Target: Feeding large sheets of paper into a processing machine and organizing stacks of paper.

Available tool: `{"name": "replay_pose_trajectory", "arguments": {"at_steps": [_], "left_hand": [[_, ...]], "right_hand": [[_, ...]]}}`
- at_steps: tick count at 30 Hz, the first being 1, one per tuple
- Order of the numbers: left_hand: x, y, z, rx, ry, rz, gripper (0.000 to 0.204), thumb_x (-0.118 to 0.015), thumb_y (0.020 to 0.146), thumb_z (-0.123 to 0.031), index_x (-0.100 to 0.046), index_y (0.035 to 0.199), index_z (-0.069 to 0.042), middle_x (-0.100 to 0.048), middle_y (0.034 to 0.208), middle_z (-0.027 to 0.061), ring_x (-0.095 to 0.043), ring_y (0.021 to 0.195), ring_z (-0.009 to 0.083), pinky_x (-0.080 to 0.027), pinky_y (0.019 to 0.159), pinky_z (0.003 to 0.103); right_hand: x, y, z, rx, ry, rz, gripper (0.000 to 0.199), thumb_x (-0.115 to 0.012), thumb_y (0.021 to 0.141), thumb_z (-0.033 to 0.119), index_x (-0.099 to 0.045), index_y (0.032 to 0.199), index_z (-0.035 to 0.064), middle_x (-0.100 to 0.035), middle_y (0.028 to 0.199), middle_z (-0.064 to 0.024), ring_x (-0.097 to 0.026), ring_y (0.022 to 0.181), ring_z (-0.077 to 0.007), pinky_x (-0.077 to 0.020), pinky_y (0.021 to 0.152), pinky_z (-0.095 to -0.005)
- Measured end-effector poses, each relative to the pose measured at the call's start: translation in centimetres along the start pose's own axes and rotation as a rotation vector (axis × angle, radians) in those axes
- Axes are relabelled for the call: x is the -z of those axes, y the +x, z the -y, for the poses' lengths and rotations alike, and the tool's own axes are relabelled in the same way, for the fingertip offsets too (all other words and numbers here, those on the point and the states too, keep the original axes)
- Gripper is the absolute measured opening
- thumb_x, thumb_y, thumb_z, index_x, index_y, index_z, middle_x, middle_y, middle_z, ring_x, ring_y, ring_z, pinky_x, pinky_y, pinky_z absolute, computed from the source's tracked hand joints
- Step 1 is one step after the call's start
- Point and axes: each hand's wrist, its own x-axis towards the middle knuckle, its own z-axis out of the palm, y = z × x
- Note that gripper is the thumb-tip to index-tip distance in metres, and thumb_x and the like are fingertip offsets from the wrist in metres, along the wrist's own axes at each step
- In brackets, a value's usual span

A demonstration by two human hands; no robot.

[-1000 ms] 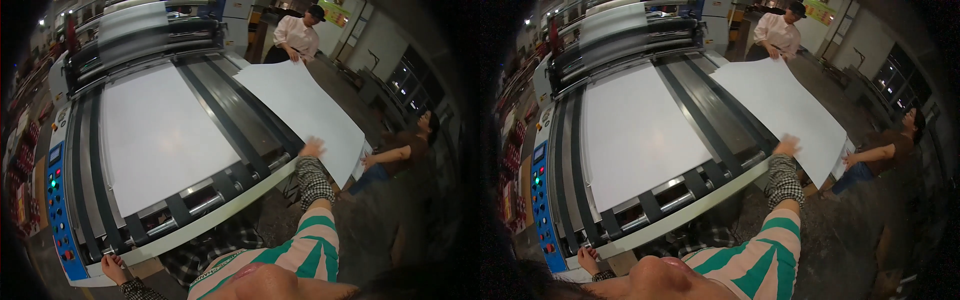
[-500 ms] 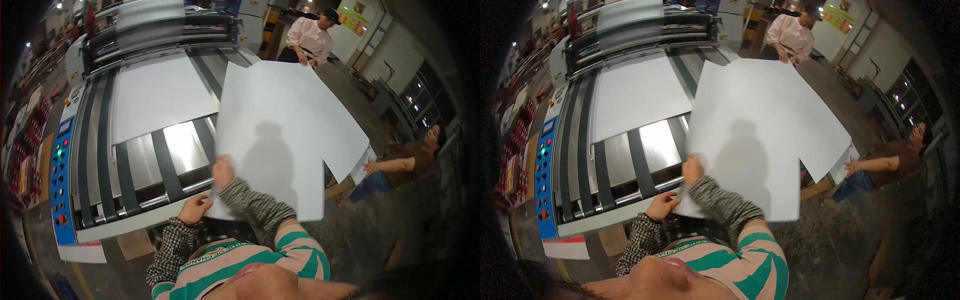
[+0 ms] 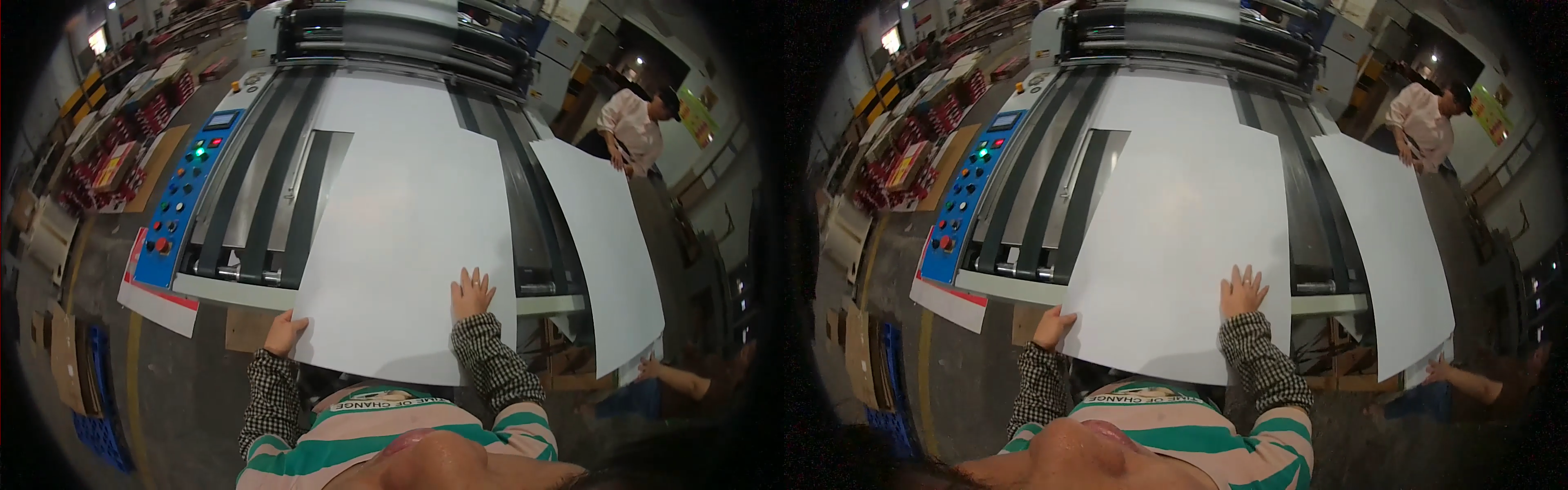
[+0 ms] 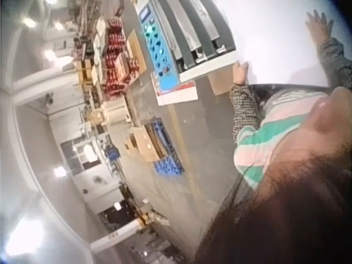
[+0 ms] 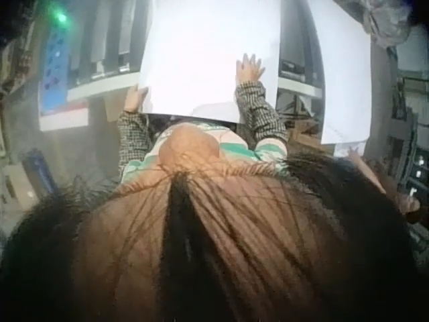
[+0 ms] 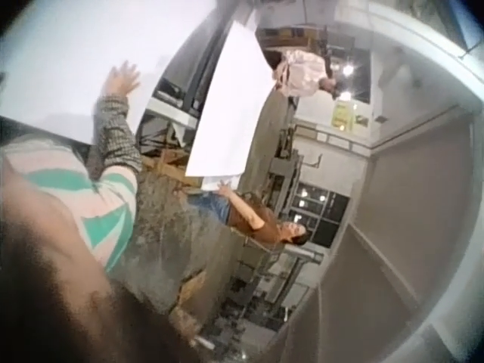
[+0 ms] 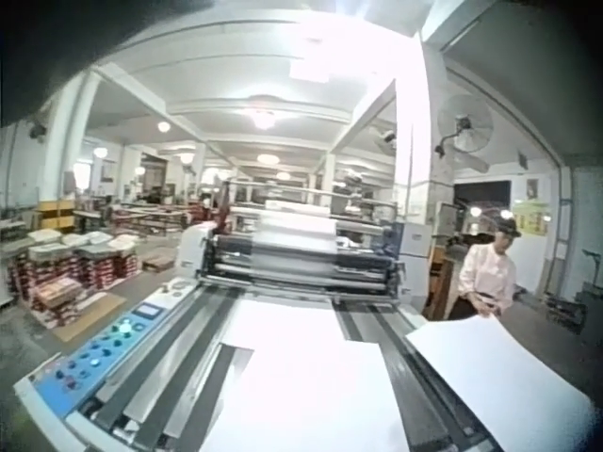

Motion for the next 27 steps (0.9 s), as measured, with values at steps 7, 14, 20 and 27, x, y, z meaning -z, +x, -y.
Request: {"name": "replay_pose_trajectory", "arguments": {"at_steps": [7, 14, 20, 27], "left_hand": [[2.8, -3.3, 1.7, 0.069, -0.131, 0.044, 0.032, -0.053, 0.074, -0.007, -0.05, 0.104, 0.005, -0.056, 0.094, 0.0089, -0.053, 0.082, 0.0151, -0.042, 0.073, 0.026], [3.5, 0.5, -1.6, 0.042, -0.136, 0.014, 0.029, -0.053, 0.073, -0.007, -0.052, 0.1, 0.005, -0.058, 0.088, 0.0096, -0.055, 0.076, 0.0161, -0.043, 0.07, 0.026], [3.7, 4.7, -5.1, -0.015, 0.025, -0.115, 0.022, -0.053, 0.073, -0.007, -0.054, 0.092, 0.004, -0.058, 0.077, 0.0084, -0.054, 0.067, 0.0151, -0.044, 0.062, 0.027], [5.9, 6.6, -5.9, -0.363, 0.024, -0.532, 0.016, -0.05, 0.081, -0.014, -0.05, 0.086, 0.001, -0.049, 0.066, 0.0049, -0.046, 0.052, 0.0096, -0.04, 0.045, 0.023]], "right_hand": [[-0.2, -0.3, 2.2, 0.137, -0.002, 0.149, 0.05, -0.039, 0.082, 0.036, -0.033, 0.124, 0.0103, -0.019, 0.133, -0.0165, -0.01, 0.123, -0.0355, -0.0037, 0.099, -0.0499], [-1.4, 5.2, 4.7, 0.217, -0.02, 0.213, 0.053, -0.039, 0.082, 0.038, -0.029, 0.126, 0.0106, -0.015, 0.135, -0.015, -0.007, 0.123, -0.0361, -0.0036, 0.099, -0.0486], [-3.0, 12.2, 6.3, 0.182, -0.077, 0.161, 0.052, -0.039, 0.081, 0.037, -0.032, 0.125, 0.0107, -0.016, 0.135, -0.0145, -0.01, 0.123, -0.0355, -0.0063, 0.099, -0.0471], [-1.9, 16.8, -0.2, 0.38, 0.076, -0.121, 0.028, -0.049, 0.077, 0.022, -0.053, 0.098, 0.0048, -0.048, 0.109, -0.0157, -0.04, 0.105, -0.031, -0.0323, 0.086, -0.0446]]}}
